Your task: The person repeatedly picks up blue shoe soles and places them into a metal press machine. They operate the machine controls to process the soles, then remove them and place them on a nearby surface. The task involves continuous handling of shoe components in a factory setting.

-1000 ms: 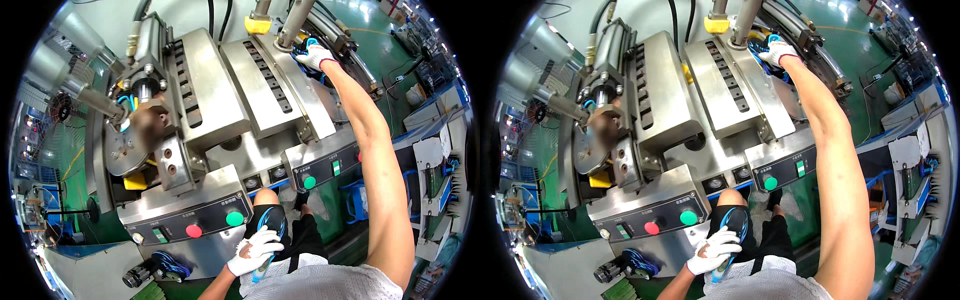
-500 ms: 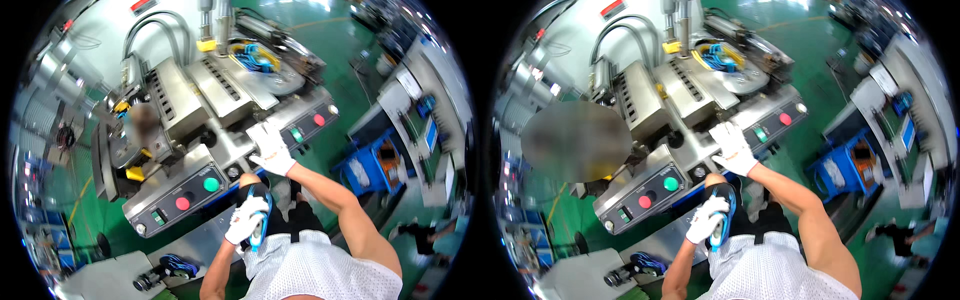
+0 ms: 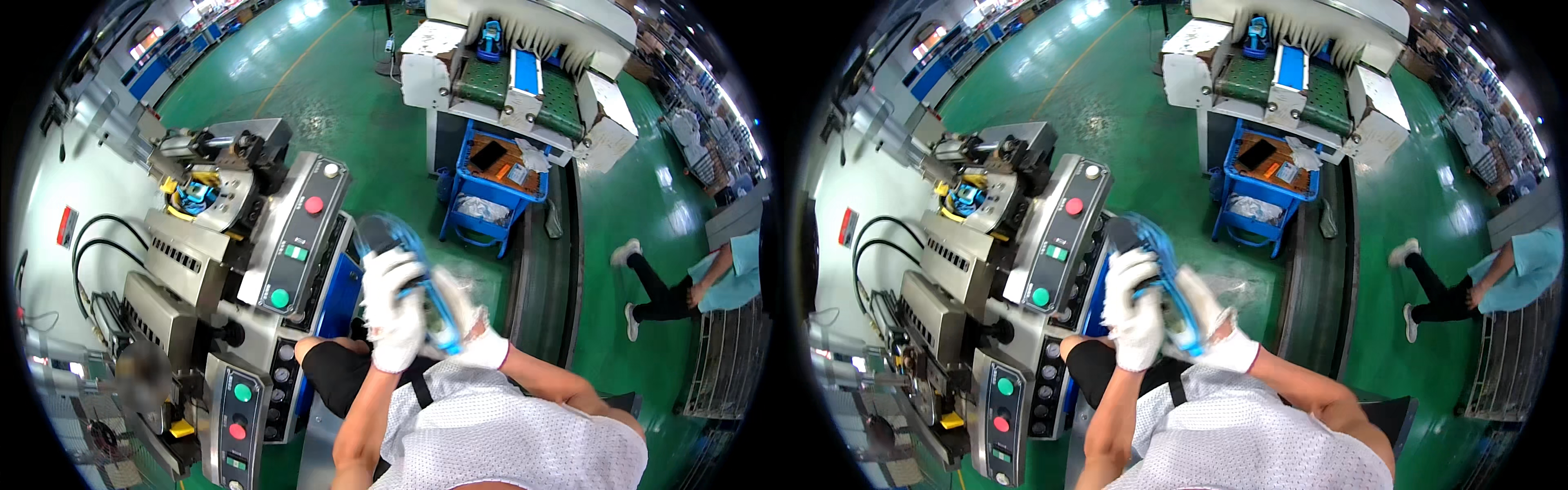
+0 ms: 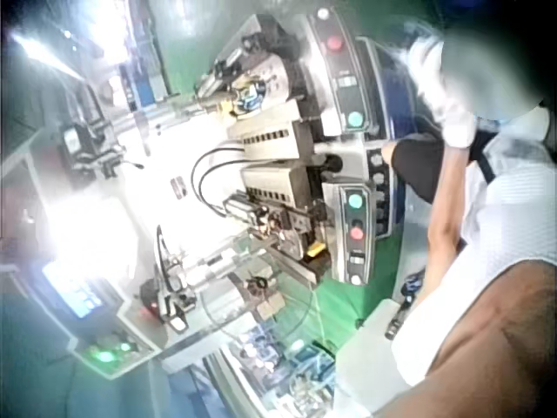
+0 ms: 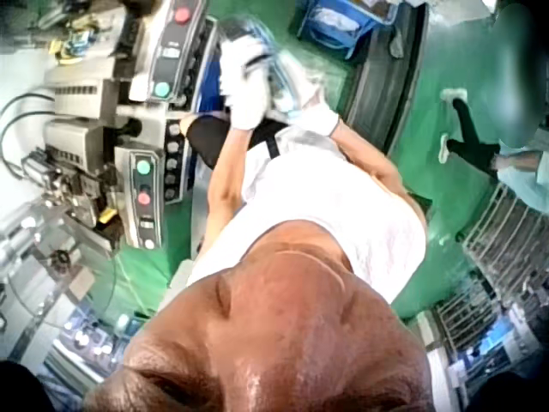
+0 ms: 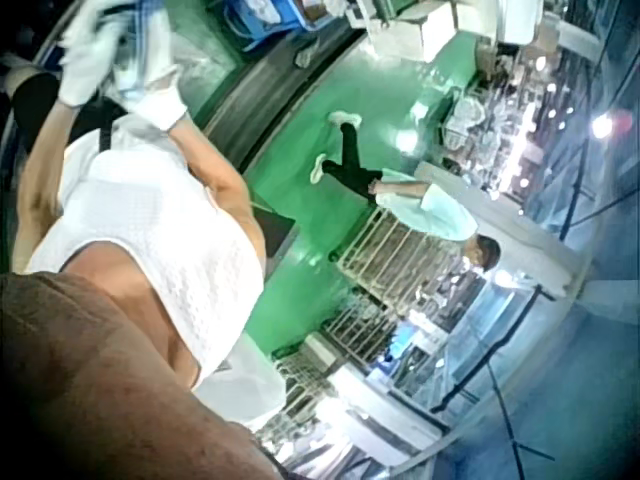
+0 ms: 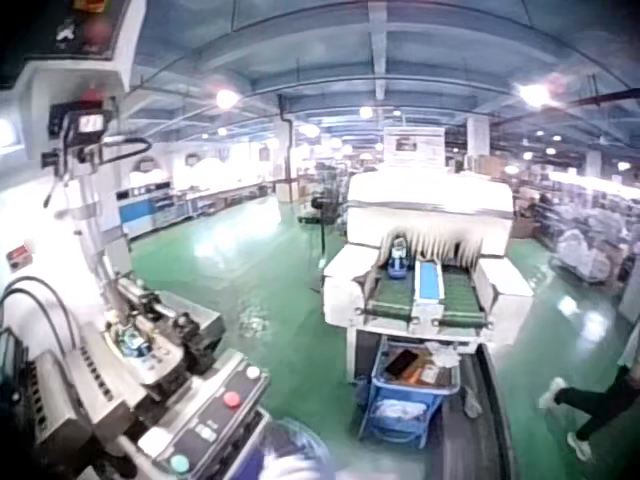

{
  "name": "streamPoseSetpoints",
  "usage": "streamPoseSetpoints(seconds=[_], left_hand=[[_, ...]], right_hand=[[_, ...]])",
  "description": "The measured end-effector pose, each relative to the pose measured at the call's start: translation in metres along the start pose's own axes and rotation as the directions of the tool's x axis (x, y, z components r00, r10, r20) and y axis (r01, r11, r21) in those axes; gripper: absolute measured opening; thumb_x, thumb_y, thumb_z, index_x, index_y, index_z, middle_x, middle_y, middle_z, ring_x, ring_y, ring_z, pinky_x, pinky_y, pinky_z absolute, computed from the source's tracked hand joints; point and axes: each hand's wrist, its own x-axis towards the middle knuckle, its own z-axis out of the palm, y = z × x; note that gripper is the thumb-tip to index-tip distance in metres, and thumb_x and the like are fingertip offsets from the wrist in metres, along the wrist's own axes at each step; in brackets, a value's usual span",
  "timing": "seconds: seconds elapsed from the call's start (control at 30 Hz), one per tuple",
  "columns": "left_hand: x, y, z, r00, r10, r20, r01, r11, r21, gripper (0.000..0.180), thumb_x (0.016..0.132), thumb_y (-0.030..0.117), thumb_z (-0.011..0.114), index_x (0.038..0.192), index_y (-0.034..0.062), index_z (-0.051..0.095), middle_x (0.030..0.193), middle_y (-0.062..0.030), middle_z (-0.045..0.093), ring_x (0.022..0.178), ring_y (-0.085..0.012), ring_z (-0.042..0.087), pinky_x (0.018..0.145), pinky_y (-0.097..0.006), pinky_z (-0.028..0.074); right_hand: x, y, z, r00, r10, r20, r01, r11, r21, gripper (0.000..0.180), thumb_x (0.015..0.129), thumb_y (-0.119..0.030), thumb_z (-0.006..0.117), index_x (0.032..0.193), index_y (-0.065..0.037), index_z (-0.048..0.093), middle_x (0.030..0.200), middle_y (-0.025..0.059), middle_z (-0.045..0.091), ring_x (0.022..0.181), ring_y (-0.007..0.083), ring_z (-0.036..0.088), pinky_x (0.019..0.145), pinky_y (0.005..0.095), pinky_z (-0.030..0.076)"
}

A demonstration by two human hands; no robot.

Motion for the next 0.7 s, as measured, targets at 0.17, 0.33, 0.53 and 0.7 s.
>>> streamPoseSetpoints(seconds=[0.17,0.33,0.53,0.7], left_hand=[[0.083,0.04,0.1,0.892,0.393,0.223,-0.361,0.917,-0.17,0.072,0.071,0.002,0.084,0.139,0.0094,0.062,0.146,-0.0223,0.055,0.138,-0.0479,0.05,0.119,-0.058,0.038],[0.059,-0.007,0.1,0.852,0.373,0.367,-0.316,0.926,-0.209,0.069,0.077,0.007,0.085,0.14,0.0084,0.06,0.145,-0.0243,0.057,0.135,-0.0496,0.054,0.113,-0.057,0.047],[-0.029,-0.083,0.081,0.886,-0.046,0.462,0.058,0.998,-0.012,0.049,0.09,0.008,0.076,0.137,0.0068,0.062,0.141,-0.0201,0.059,0.129,-0.0409,0.059,0.107,-0.049,0.05],[-0.099,-0.103,0.034,0.829,-0.353,0.433,0.354,0.932,0.081,0.045,0.099,0.017,0.07,0.142,0.0103,0.06,0.145,-0.0178,0.058,0.128,-0.0391,0.059,0.102,-0.048,0.052]], right_hand=[[0.044,0.082,-0.079,0.801,0.315,-0.509,0.005,0.847,0.532,0.074,0.093,-0.026,0.078,0.153,0.003,0.044,0.146,0.0187,0.057,0.135,0.031,0.056,0.118,0.0453,0.042],[0.149,0.196,-0.205,0.448,0.258,-0.856,-0.183,0.964,0.194,0.057,0.099,-0.037,0.075,0.133,0.008,0.065,0.13,0.0163,0.067,0.118,0.0239,0.062,0.108,0.0413,0.047],[0.241,0.459,-0.423,0.487,0.641,-0.593,-0.729,0.672,0.128,0.086,0.092,-0.061,0.073,0.145,0.005,0.059,0.147,0.0223,0.062,0.134,0.0319,0.059,0.115,0.0385,0.042],[0.307,0.54,-0.523,0.515,0.783,-0.349,-0.835,0.55,-0.001,0.091,0.094,-0.067,0.066,0.15,0.003,0.055,0.151,0.023,0.059,0.135,0.0336,0.057,0.117,0.0362,0.042]])
